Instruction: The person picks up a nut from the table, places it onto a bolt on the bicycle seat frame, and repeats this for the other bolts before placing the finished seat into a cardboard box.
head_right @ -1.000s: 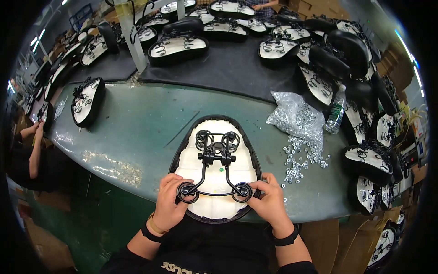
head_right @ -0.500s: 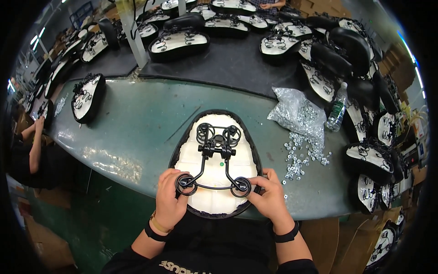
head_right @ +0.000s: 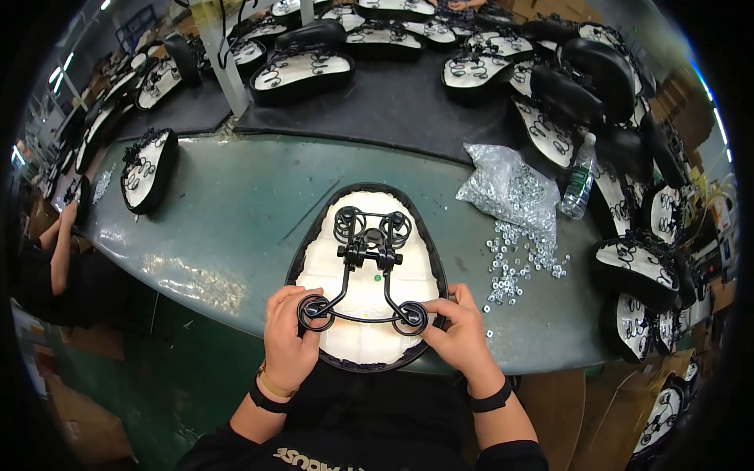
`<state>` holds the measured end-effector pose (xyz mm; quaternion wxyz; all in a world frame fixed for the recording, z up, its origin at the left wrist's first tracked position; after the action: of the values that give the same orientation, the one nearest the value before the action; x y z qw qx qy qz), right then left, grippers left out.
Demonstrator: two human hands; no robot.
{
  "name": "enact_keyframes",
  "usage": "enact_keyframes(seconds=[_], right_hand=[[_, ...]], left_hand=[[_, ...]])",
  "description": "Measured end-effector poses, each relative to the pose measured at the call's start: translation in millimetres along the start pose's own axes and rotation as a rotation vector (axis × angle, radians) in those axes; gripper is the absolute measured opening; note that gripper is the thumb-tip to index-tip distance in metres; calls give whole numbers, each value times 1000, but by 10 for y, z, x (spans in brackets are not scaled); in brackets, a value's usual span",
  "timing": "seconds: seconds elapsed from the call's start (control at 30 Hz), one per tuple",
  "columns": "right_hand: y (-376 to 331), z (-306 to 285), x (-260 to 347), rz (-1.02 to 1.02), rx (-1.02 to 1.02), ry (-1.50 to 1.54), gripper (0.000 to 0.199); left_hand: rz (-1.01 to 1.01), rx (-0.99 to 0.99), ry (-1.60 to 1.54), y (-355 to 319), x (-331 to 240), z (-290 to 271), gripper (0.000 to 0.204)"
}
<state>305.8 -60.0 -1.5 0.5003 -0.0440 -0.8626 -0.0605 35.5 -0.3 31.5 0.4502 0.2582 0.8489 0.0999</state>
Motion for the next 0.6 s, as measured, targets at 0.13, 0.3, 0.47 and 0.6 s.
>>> enact_keyframes(seconds=[0.13, 0.3, 0.47, 0.6], right_hand=[[10, -20, 23, 22, 1, 15, 32], [-32, -39, 61, -71, -31, -65, 37], [-50, -55, 241, -79, 62, -45, 56], [-33, -323, 515, -174, 81, -37, 83]], left_hand=[[-13, 49, 20, -4, 62, 31, 33], [-93, -6, 48, -6, 142, 39, 78], [-175, 143, -341, -48, 382, 74, 99], [-158, 273, -378, 9, 322, 11, 103]])
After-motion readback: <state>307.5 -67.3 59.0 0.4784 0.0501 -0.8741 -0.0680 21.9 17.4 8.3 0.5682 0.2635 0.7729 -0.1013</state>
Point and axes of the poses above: each hand's wrist, its own y-axis towards the middle knuckle, its own z-axis out of the palm, x = y × z, the point moved 5 cm from there along y, towards the middle knuckle, and after that the axes turned 5 degrees about x, right-handed, at the moved point
